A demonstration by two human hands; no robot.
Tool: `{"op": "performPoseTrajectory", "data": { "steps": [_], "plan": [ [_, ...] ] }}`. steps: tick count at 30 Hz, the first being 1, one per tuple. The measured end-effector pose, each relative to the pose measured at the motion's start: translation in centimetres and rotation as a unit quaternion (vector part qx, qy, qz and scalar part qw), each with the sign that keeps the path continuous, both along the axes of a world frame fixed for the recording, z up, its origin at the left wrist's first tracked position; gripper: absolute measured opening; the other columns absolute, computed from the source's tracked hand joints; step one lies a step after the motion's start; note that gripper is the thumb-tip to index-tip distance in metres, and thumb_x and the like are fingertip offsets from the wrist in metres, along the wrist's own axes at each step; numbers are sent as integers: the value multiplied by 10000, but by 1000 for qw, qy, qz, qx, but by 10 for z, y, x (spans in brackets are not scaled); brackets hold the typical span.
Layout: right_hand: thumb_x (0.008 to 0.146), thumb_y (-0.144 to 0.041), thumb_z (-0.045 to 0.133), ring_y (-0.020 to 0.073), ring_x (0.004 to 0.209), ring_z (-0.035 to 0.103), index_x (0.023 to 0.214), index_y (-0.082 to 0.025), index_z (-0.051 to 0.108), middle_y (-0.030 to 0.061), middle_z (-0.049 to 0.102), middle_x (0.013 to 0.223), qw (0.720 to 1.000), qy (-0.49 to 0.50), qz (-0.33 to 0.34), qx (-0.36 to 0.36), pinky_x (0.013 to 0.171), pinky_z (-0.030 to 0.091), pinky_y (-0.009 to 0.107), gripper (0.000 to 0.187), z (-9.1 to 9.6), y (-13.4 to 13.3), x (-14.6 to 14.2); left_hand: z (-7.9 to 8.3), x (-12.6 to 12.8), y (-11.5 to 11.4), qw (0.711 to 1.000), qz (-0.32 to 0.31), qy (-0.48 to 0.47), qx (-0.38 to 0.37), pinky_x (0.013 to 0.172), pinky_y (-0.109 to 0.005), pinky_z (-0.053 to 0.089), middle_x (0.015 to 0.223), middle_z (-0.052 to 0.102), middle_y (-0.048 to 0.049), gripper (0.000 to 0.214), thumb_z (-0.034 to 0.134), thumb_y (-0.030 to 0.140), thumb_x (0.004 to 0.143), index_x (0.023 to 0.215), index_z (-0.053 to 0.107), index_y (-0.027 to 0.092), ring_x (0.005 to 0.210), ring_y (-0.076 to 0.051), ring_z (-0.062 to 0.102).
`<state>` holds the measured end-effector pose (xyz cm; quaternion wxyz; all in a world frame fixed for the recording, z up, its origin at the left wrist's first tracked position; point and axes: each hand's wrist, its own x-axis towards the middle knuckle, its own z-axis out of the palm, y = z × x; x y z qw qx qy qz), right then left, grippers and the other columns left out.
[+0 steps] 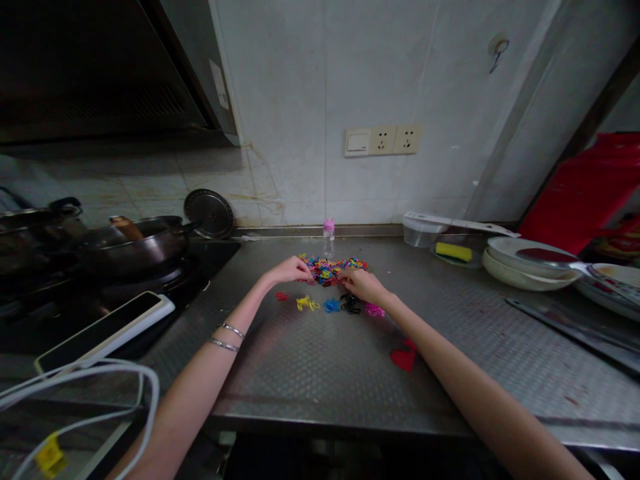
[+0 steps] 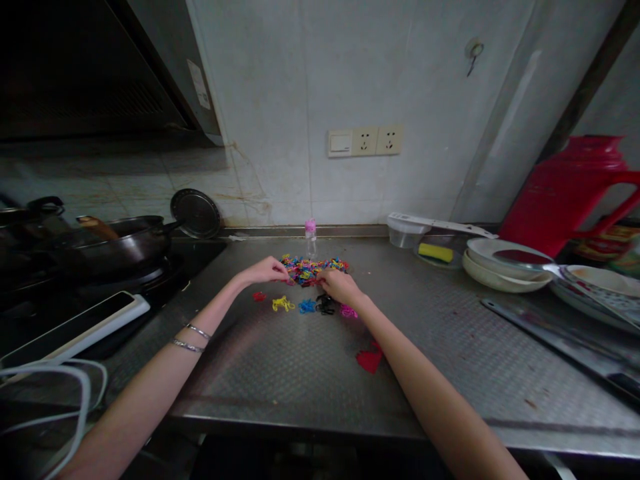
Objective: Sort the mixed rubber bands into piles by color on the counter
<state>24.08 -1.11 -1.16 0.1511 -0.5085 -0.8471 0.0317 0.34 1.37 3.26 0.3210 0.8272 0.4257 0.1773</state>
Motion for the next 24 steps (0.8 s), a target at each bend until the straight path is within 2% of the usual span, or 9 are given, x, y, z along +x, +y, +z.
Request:
{"op": "performPoseTrajectory", "data": {
  "steps": [7, 12, 19, 24],
  "plan": [
    [797, -218, 452, 174, 960, 541, 1013, -250, 601, 27, 615, 1037, 1000, 29, -3, 3, 744, 404, 224, 264, -1, 3, 2, -5, 3, 1, 999, 20, -12, 43, 503, -211, 301, 556, 586, -12, 232, 564, 291, 671, 695, 696, 101, 506, -84, 431],
    [776, -201, 474, 158, 825, 578, 966, -216, 636, 38, 654, 920, 994, 104, 7, 10, 698, 416, 218, 249, 1, 7, 4, -17, 17, 2, 997, 30, -41, 50, 531, -211, 350, 647, 627, -39, 263, 552, 285, 702, 830, 683, 96, 541, -95, 490],
    [739, -168, 500, 138, 686, 573, 877, -144, 665, 46, 666, 786, 966, 251, 59, 3, 659, 432, 233, 216, 10, 8, 5, -39, 36, 4, 989, 50, -34, 139, 538, -203, 351, 645, 603, -7, 369, 590, 246, 691, 1042, 612, 134, 548, -92, 477],
    [711, -150, 523, 138, 687, 577, 871, -111, 645, 56, 660, 763, 950, 298, 87, -35, 644, 440, 238, 205, 15, 3, 0, -43, 44, 3, 989, 52, -68, 122, 524, -204, 355, 657, 616, -25, 333, 579, 280, 716, 1001, 628, 113, 548, -97, 488]
  ]
}}
